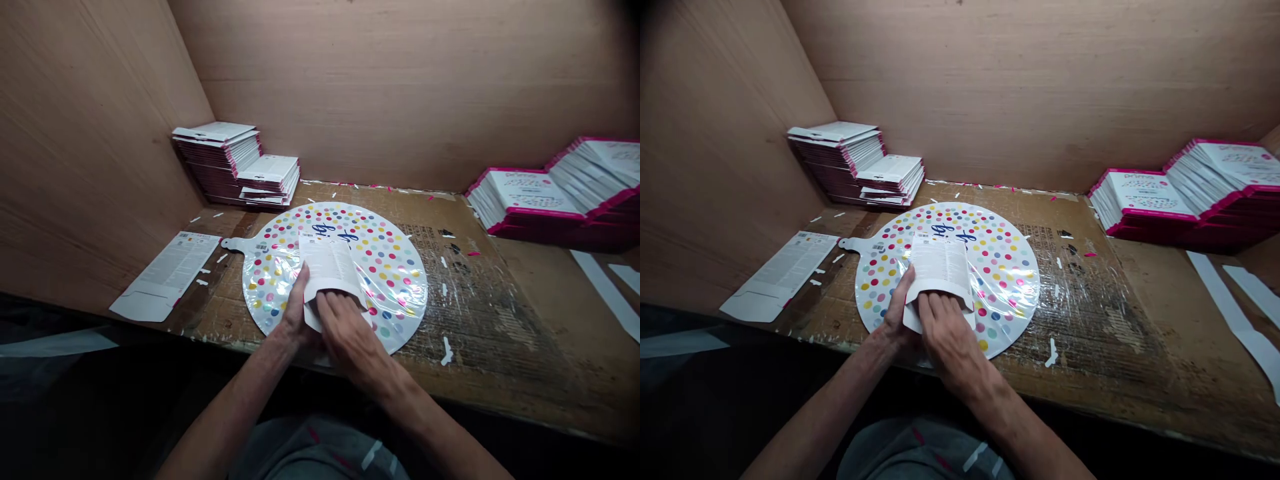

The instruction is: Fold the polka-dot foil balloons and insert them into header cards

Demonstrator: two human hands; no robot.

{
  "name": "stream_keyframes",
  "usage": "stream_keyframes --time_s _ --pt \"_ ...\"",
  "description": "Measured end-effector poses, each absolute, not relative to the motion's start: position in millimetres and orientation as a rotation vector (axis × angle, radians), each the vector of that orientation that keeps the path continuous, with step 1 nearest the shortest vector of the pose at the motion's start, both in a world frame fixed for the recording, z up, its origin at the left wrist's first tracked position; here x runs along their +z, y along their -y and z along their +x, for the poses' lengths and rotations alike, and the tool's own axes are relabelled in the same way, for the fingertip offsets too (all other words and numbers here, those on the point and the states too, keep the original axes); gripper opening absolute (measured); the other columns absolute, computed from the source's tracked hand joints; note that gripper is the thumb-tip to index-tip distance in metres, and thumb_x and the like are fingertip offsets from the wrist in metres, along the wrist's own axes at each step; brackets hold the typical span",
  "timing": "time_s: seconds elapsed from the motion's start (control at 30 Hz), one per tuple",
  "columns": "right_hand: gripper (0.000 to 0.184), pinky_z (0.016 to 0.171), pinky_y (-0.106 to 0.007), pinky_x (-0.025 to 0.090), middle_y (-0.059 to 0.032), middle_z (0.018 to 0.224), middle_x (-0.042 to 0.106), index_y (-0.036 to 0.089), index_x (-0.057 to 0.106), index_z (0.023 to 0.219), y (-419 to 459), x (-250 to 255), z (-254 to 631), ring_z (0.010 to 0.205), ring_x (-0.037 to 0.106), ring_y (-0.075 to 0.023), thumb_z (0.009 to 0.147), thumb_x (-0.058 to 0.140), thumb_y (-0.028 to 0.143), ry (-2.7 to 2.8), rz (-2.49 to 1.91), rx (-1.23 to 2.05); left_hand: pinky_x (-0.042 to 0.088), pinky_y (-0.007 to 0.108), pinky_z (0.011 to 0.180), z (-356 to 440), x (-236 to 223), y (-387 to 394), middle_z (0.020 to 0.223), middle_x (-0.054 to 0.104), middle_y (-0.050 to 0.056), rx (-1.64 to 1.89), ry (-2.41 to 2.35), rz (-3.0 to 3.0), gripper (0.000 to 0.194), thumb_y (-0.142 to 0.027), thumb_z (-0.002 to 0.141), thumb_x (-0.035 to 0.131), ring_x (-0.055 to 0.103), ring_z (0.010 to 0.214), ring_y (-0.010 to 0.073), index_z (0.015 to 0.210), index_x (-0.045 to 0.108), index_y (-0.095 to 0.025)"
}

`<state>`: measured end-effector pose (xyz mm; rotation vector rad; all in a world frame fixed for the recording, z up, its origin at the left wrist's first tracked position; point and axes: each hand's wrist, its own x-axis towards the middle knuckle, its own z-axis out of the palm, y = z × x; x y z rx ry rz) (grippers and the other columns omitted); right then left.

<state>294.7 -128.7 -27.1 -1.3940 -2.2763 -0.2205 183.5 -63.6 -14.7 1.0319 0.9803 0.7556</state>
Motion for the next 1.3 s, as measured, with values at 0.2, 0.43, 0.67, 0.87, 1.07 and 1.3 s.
stream_keyframes --time_s 0.2,0.43,0.67,0.87,1.07,1.3 --pt "0.041 0.099 -0.045 0.053 -0.0185 0.126 0.065 0.009 0.055 0.131 198 -50 313 0.125 0.056 -0.0281 0.093 0.041 0.005 2.205 -1.331 -0.264 0.051 0.040 0.070 149 -6 47 0.058 0.061 0.008 0.633 -1.707 2.011 0.042 -0.057 0.078 0.065 0.065 0.075 0.0297 0.062 0.061 -0.018" --pt "0.017 0.079 -0.036 0.052 -0.0076 0.095 0.073 0.019 0.069 0.105 197 -28 351 0.087 0.065 -0.0197 0.096 0.054 0.017 2.069 -1.455 -0.287 0.038 0.049 0.110 185 -32 58 0.132 0.060 0.013 0.593 -0.806 2.724 0.032 -0.036 0.095 0.053 0.047 0.132 0.0289 0.119 0.062 -0.017" --pt "0.020 0.082 -0.035 0.046 -0.0082 0.099 0.070 0.020 0.069 0.103 193 -36 372 0.092 0.060 -0.0212 0.098 0.050 0.018 2.318 -1.435 -0.139 0.035 0.056 0.110 191 -37 65 0.136 0.055 0.015 0.471 -0.723 2.693 0.035 -0.035 0.098 0.049 0.041 0.136 0.0319 0.126 0.059 -0.017" --pt "0.025 0.078 -0.035 0.042 -0.0065 0.085 0.066 0.018 0.066 0.086 181 -35 363 0.079 0.055 -0.0201 0.099 0.045 0.019 2.450 -1.424 -0.252 0.036 0.056 0.110 192 -35 63 0.136 0.055 0.015 0.430 -0.694 2.733 0.036 -0.036 0.098 0.048 0.040 0.137 0.0326 0.127 0.058 -0.016" --pt "0.023 0.070 -0.035 0.041 -0.0080 0.078 0.064 0.016 0.063 0.080 178 -25 364 0.072 0.056 -0.0213 0.097 0.052 0.028 2.567 -1.482 -0.302 0.036 0.056 0.110 195 -37 58 0.136 0.055 0.015 0.372 -0.629 2.788 0.037 -0.037 0.098 0.048 0.042 0.136 0.0326 0.129 0.056 -0.017" --pt "0.029 0.063 -0.030 0.045 -0.0058 0.077 0.066 0.019 0.062 0.078 250 -24 405 0.069 0.061 -0.0170 0.095 0.058 0.042 2.375 -1.405 -0.095 0.037 0.057 0.109 203 -42 51 0.135 0.055 0.016 0.441 -0.518 2.822 0.036 -0.038 0.097 0.051 0.042 0.137 0.0330 0.126 0.056 -0.016"
